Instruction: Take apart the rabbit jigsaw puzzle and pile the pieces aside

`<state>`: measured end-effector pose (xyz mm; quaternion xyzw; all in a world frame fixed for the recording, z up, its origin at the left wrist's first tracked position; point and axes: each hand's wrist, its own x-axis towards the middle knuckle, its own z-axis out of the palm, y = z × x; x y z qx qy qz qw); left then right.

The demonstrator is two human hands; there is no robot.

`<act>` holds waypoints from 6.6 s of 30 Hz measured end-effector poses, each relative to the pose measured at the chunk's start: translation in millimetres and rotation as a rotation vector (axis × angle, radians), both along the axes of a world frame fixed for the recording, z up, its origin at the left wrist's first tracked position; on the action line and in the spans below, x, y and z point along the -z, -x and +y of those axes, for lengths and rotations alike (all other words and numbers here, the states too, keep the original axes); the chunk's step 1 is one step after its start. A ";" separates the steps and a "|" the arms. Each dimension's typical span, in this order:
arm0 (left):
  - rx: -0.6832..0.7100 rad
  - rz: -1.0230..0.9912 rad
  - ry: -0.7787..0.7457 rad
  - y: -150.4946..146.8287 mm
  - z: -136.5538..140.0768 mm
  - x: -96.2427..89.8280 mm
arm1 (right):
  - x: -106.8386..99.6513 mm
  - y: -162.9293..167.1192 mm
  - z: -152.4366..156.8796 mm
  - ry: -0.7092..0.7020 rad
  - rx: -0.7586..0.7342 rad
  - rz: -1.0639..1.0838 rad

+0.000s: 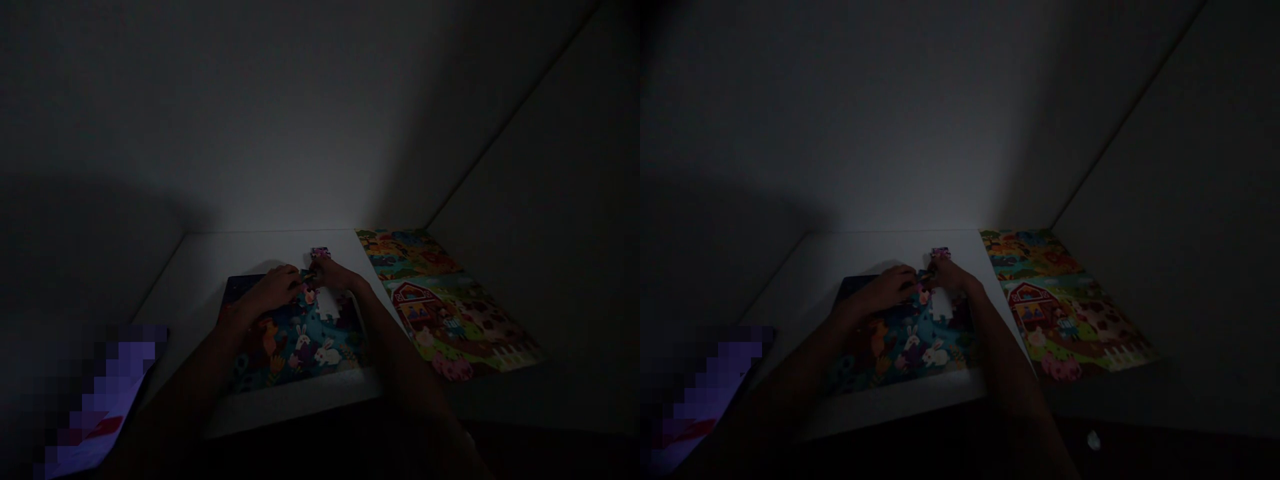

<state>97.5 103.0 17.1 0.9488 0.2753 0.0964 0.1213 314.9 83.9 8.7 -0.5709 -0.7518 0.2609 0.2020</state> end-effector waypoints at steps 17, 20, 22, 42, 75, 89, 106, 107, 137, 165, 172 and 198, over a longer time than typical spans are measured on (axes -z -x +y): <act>-0.109 -0.268 -0.014 8.3 -15.0 20.2 | 1.2 -2.6 1.7 0.049 0.062 0.662; -0.125 -0.258 -0.018 8.7 -15.5 21.0 | -0.5 -4.2 0.8 0.046 0.086 0.699; -0.145 -0.248 -0.020 9.2 -15.9 21.1 | 1.2 -5.2 1.7 0.044 0.153 0.741; -0.105 -0.115 0.030 15.0 -22.0 18.2 | 11.1 -20.3 10.6 -0.122 0.658 0.825; -0.011 0.080 -0.006 -0.3 -7.9 -10.4 | 31.5 -29.2 23.2 -0.412 0.851 0.750; -0.190 -0.024 -0.051 -89.0 71.9 -9.9 | 22.5 -26.4 18.0 -0.385 0.903 0.780; -0.224 -0.050 -0.063 -17.0 17.9 16.4 | 21.4 -25.2 15.1 -0.329 0.797 0.642; -0.227 -0.044 -0.084 -12.4 11.4 20.4 | 20.8 -25.2 15.2 -0.322 0.785 0.615; -0.227 -0.298 -0.035 -3.6 -1.9 28.4 | 8.8 3.1 -116.5 0.044 0.743 0.090; -0.203 -0.441 0.071 -4.0 -0.6 23.5 | -20.5 -21.3 -130.5 0.191 0.404 0.790; -0.198 -0.457 0.083 -2.4 -2.3 20.1 | -24.4 -20.7 -129.0 0.247 0.378 0.718; -0.206 -0.501 0.058 -3.4 0.6 27.2 | 3.3 -17.6 -20.0 -0.010 0.695 0.948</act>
